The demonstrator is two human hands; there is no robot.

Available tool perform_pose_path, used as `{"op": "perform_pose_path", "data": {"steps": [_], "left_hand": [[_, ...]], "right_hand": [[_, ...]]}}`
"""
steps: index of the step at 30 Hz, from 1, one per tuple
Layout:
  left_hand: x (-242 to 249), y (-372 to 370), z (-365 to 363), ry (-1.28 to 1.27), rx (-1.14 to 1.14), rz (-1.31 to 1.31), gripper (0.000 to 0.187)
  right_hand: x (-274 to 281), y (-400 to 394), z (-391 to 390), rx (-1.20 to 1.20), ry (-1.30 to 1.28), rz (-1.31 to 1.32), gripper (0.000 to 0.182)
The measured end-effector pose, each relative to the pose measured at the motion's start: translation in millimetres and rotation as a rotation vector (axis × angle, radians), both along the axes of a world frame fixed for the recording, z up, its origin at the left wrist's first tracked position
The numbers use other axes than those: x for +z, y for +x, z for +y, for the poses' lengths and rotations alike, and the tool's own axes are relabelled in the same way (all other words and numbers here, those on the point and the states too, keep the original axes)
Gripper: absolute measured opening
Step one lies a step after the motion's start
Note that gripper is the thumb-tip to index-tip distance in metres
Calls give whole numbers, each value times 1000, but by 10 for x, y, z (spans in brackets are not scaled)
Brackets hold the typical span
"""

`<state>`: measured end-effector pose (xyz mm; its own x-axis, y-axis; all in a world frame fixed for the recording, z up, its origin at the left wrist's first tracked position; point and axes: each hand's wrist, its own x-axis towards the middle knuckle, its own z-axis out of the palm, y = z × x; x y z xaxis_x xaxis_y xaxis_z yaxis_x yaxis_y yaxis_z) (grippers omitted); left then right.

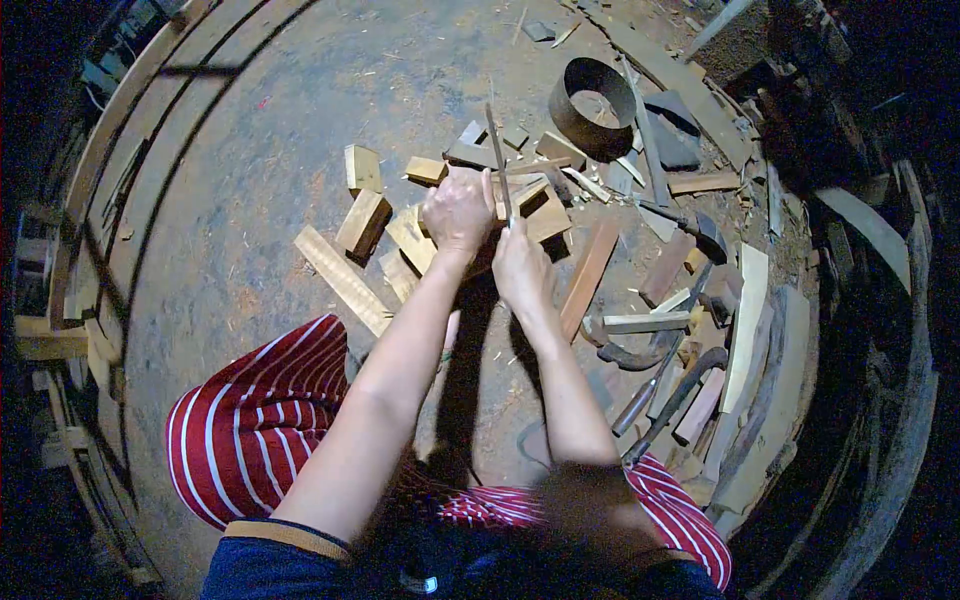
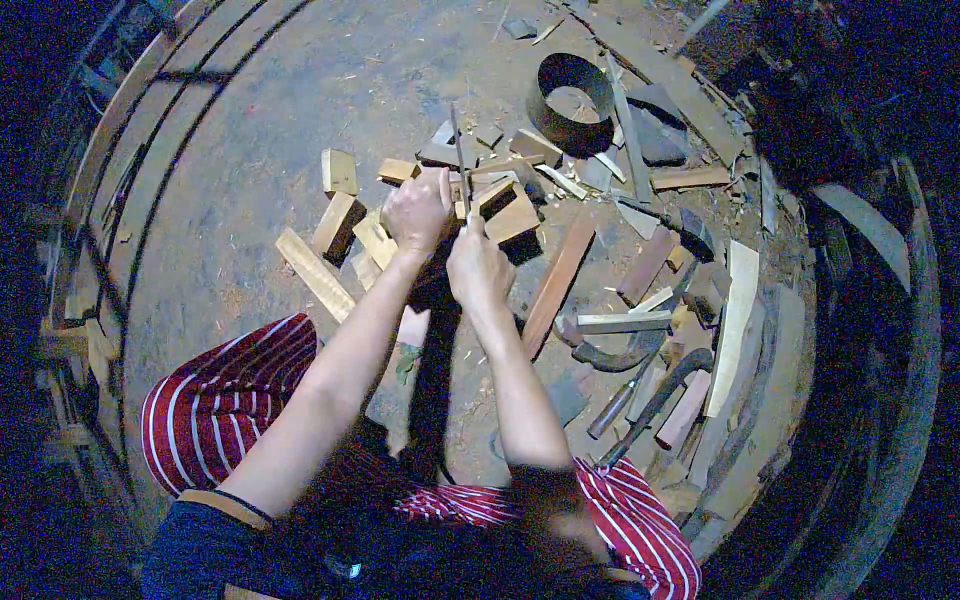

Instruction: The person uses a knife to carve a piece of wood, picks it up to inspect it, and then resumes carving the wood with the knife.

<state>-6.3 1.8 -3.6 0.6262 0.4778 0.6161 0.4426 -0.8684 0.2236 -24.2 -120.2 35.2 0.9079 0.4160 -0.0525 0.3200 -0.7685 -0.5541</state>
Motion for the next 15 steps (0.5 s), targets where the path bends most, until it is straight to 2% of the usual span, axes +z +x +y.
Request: {"op": "perform_pose_path", "data": {"steps": [4,6,9,12,15], "left_hand": [[33,-6,-47,28,4,44,34],[8,-3,-27,15,19,26,34],[23,-12,-4,58,4,16,35],[-2,14,-29,-24,4,-52,38],[9,-8,-31,-8,13,3,37]], "right_hand": [[19,-59,-59,-6,-24,9,24],[107,-296,-213,-12,-31,136,23],[97,-512,-337,-4,-32,110,23],[63,-306,-280,-9,-84,98,23],[70,-45,-70,12,-53,55,23]]}}
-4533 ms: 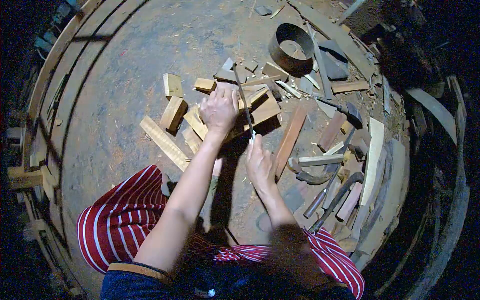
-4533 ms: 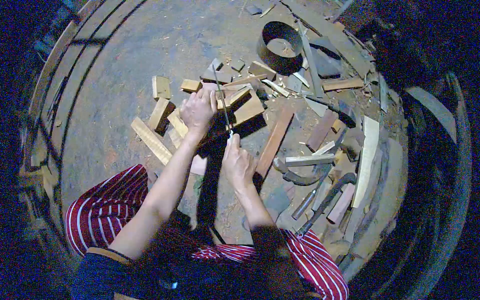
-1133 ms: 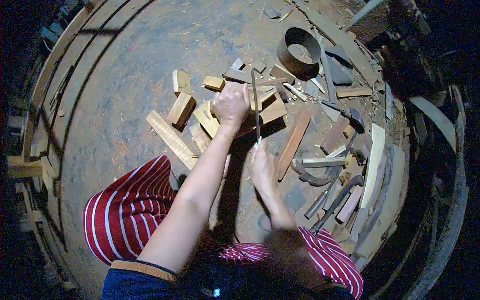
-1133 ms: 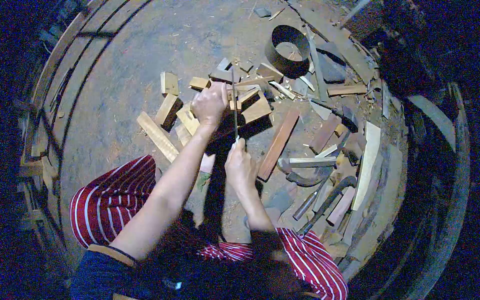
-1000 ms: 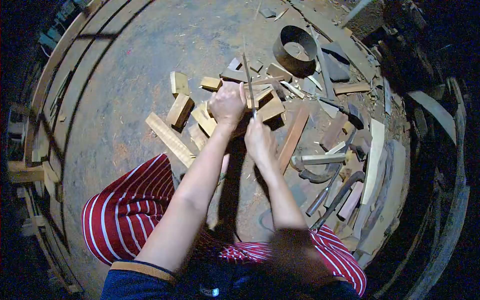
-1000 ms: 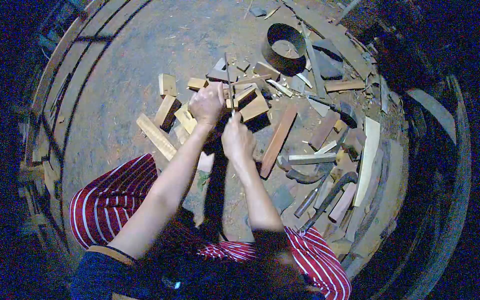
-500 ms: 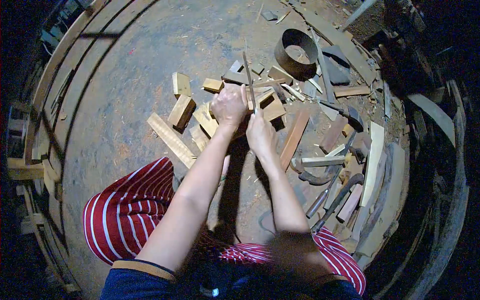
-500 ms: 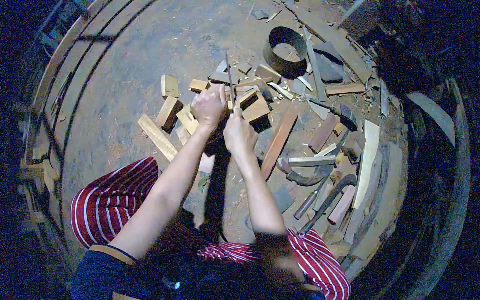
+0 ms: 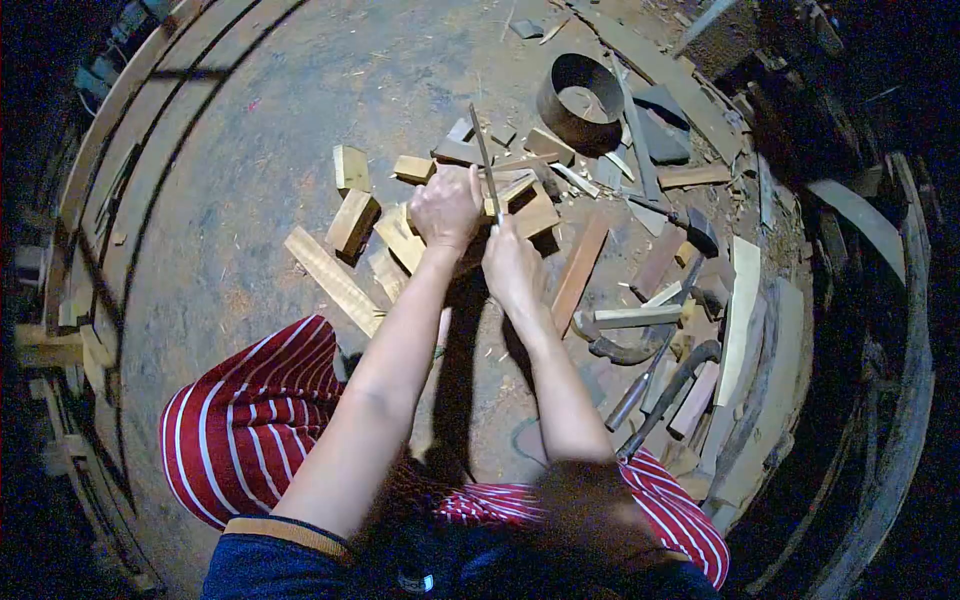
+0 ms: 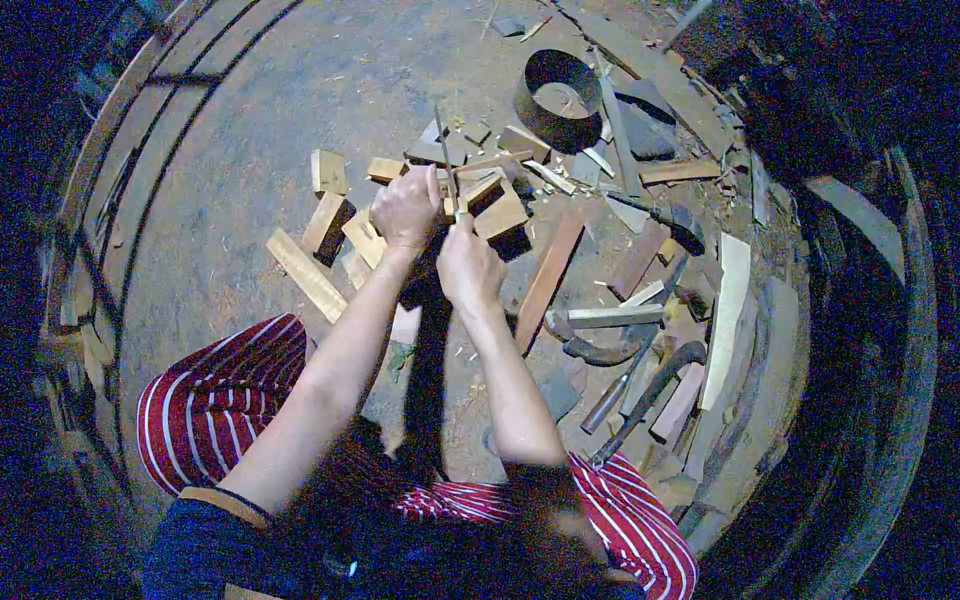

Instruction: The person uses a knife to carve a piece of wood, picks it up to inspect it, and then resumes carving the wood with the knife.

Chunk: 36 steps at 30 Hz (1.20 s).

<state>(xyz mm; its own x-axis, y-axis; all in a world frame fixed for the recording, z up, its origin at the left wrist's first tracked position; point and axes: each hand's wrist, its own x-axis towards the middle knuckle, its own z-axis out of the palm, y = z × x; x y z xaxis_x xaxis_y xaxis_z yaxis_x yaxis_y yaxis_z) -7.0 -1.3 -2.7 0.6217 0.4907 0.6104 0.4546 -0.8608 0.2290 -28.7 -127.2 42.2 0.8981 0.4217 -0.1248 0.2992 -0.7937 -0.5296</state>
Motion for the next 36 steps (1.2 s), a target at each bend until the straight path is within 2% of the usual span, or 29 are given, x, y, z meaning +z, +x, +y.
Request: {"op": "perform_pose_path", "data": {"steps": [3,5,8,11,16,19,21,22,24,25,30,31,33,36], "left_hand": [[39,17,-10,-9,31,27,40],[-26,34,18,10,67,91,41],[31,30,-8,14,63,35,41],[13,13,-32,21,45,33,40],[5,37,-4,32,46,44,39],[78,40,-3,16,33,-15,42],[52,15,-13,7,51,14,41],[52,-4,-44,30,87,71,37],[52,-5,-25,41,53,27,38],[52,9,-23,46,22,-22,38],[-152,29,169,41,28,-79,38],[-6,-53,134,3,174,137,38],[-16,-72,242,33,75,-45,41],[45,-71,252,83,185,81,37]], "right_hand": [[-37,17,55,-32,13,-91,23],[-76,-199,-99,-29,43,25,22],[-6,-528,-358,-30,-10,55,23],[87,-303,-222,-31,-17,74,23],[-54,131,132,-5,-6,-89,21],[-96,-147,-86,-22,26,55,22],[-114,-452,-297,-42,39,61,22],[-129,-461,-299,-37,40,69,22],[-114,-417,-303,-60,44,71,22],[77,-297,-223,-23,17,61,24],[9,56,111,40,-25,-7,25],[20,25,163,60,-54,-10,26],[-4,-3,251,85,-47,-31,26],[-26,-21,342,25,18,-49,25]]}}
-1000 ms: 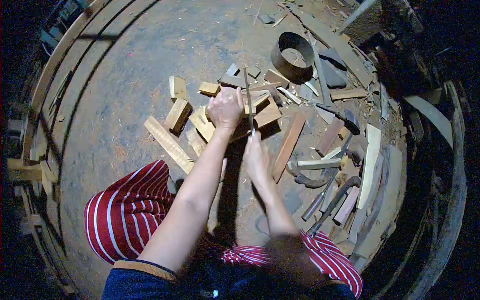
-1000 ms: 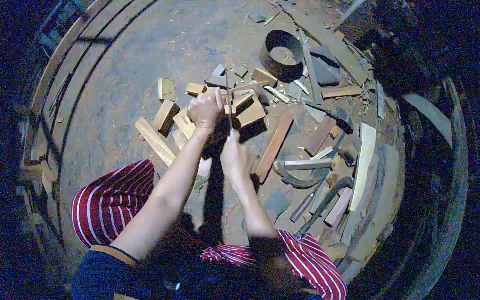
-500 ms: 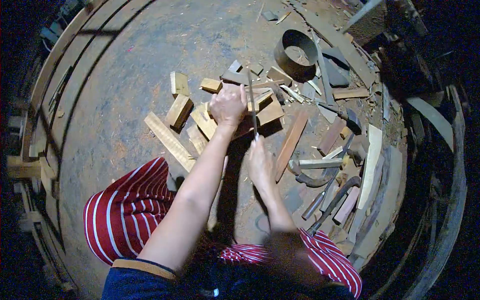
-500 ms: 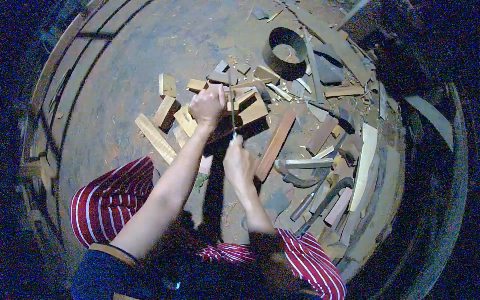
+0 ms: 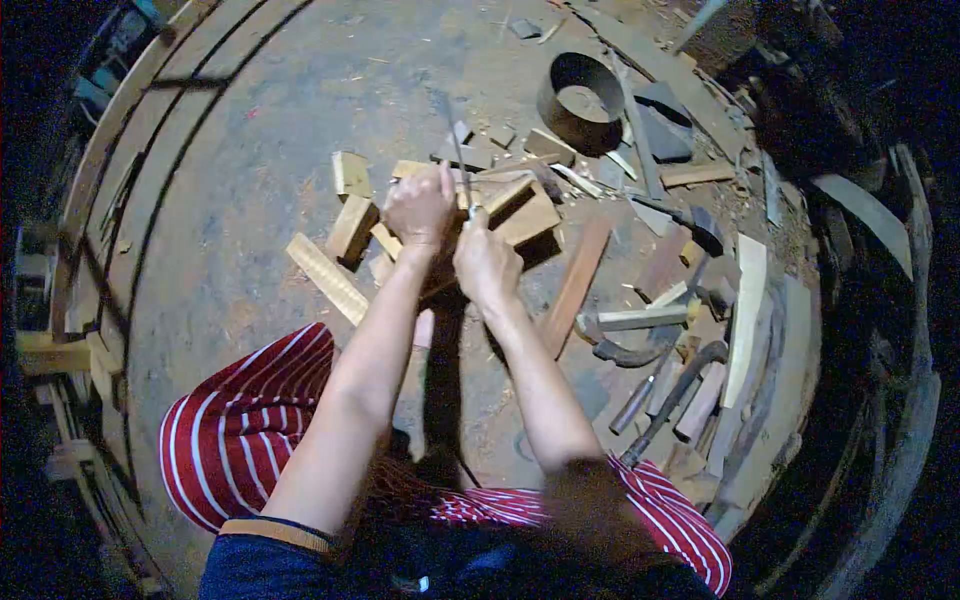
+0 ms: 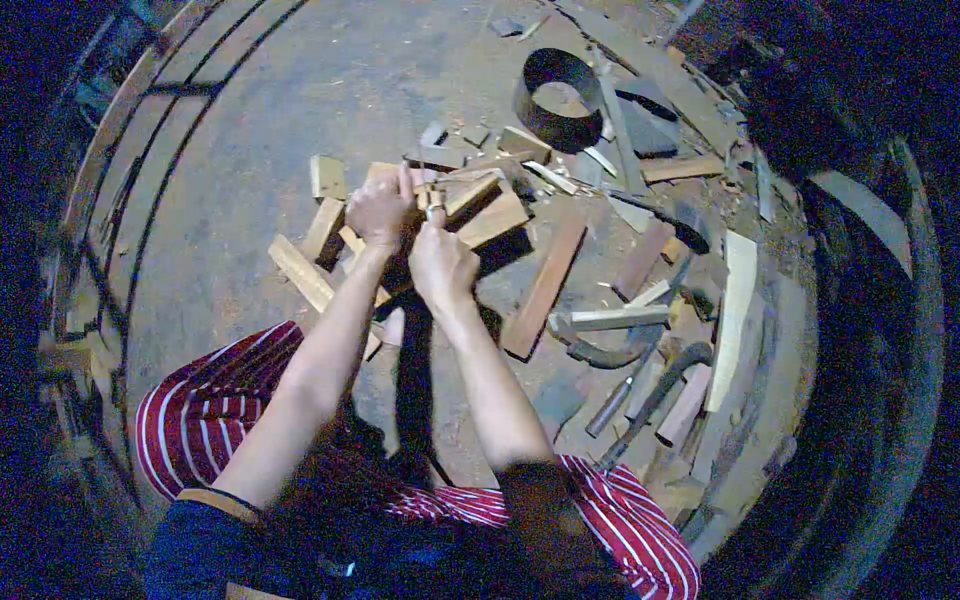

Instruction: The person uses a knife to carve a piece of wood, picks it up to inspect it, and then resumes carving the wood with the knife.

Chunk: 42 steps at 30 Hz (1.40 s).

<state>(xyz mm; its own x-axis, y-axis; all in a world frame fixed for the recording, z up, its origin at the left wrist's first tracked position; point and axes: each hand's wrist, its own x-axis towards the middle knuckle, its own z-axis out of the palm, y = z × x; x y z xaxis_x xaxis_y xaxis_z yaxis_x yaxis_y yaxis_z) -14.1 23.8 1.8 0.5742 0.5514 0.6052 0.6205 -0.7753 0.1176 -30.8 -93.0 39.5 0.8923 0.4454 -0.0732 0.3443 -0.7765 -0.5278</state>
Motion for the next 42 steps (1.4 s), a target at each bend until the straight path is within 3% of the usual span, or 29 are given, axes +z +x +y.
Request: {"op": "perform_pose_path", "data": {"steps": [7,9,15,24,33,38,42], "left_hand": [[61,1,-34,-56,-47,-67,36],[28,2,-40,-33,8,21,36],[54,-15,-49,-114,-54,-6,33],[74,20,-37,-150,-82,-57,41],[218,3,-111,-199,-18,-25,34],[74,-9,-68,-186,-30,-4,32],[108,-19,-96,-135,-94,-40,33]], "right_hand": [[16,-416,-341,2,21,89,22],[4,-554,-440,-7,-66,83,23],[10,48,-20,41,-76,-50,22],[185,-488,-445,33,-154,160,26],[13,-2,-95,32,-105,-28,25],[75,-519,-509,39,-67,84,23],[204,-161,-287,24,-81,127,26]]}}
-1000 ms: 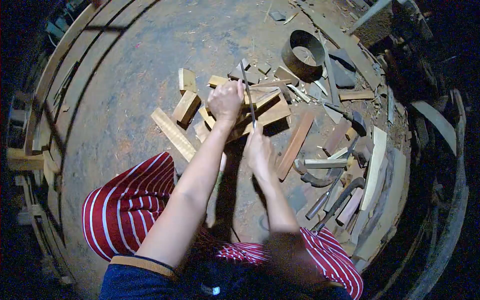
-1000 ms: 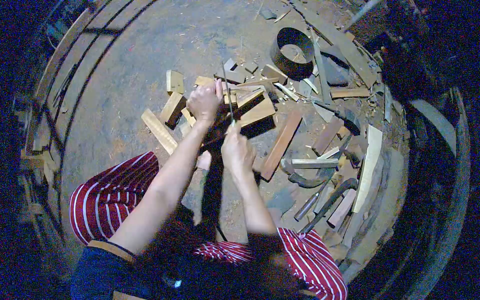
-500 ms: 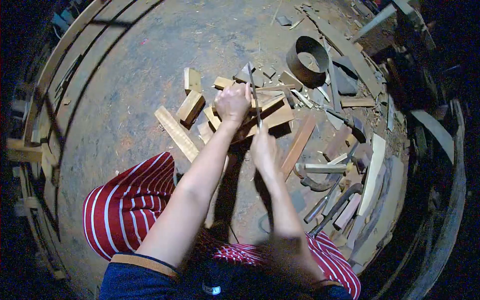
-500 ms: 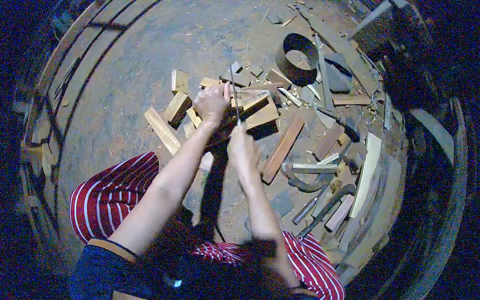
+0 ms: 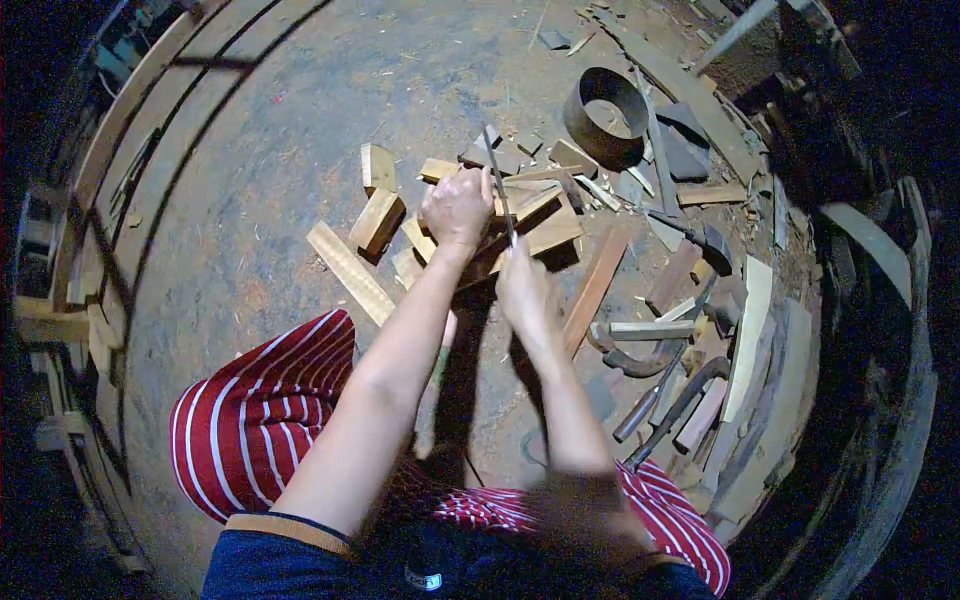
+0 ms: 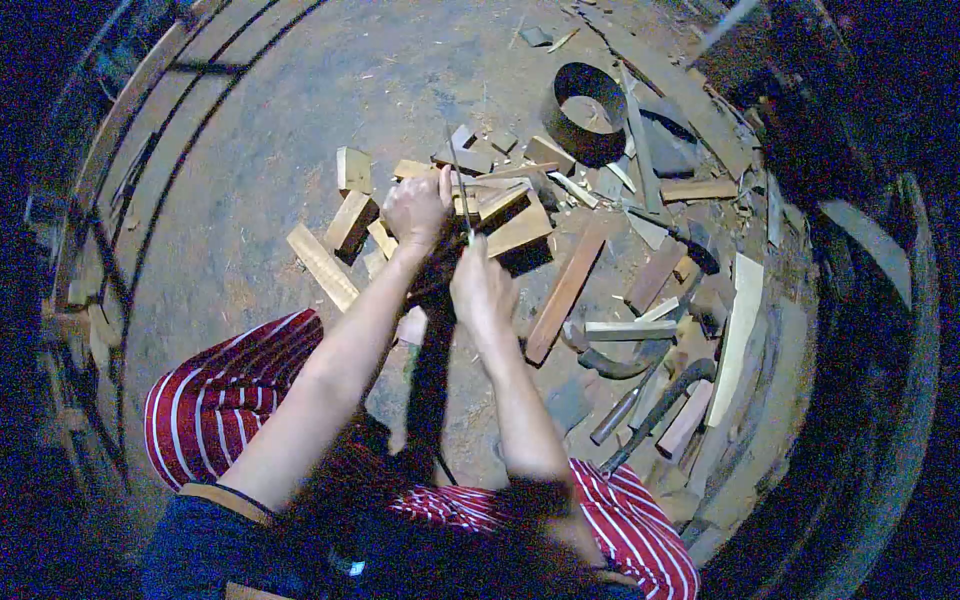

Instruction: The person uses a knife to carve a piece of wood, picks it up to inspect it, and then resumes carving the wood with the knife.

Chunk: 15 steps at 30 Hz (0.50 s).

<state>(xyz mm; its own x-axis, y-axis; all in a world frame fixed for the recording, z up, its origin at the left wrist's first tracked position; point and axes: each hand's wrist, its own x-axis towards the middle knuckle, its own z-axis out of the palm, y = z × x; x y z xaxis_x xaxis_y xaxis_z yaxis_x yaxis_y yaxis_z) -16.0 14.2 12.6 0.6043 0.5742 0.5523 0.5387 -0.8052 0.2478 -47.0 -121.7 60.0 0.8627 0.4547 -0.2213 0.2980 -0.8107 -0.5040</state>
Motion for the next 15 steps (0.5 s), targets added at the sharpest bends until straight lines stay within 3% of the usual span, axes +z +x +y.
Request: {"op": "perform_pose_path", "data": {"steps": [3,7,10,15], "left_hand": [[14,14,19,-14,-2,-21,33],[45,46,28,-5,-4,-12,40],[20,33,-5,-15,139,175,36],[59,29,-29,-44,38,82,37]], "right_hand": [[-144,266,279,-2,17,-82,25],[-141,-52,14,-1,37,-92,20],[-44,-339,-192,-20,23,64,20],[-136,14,4,-16,43,-44,22]]}}
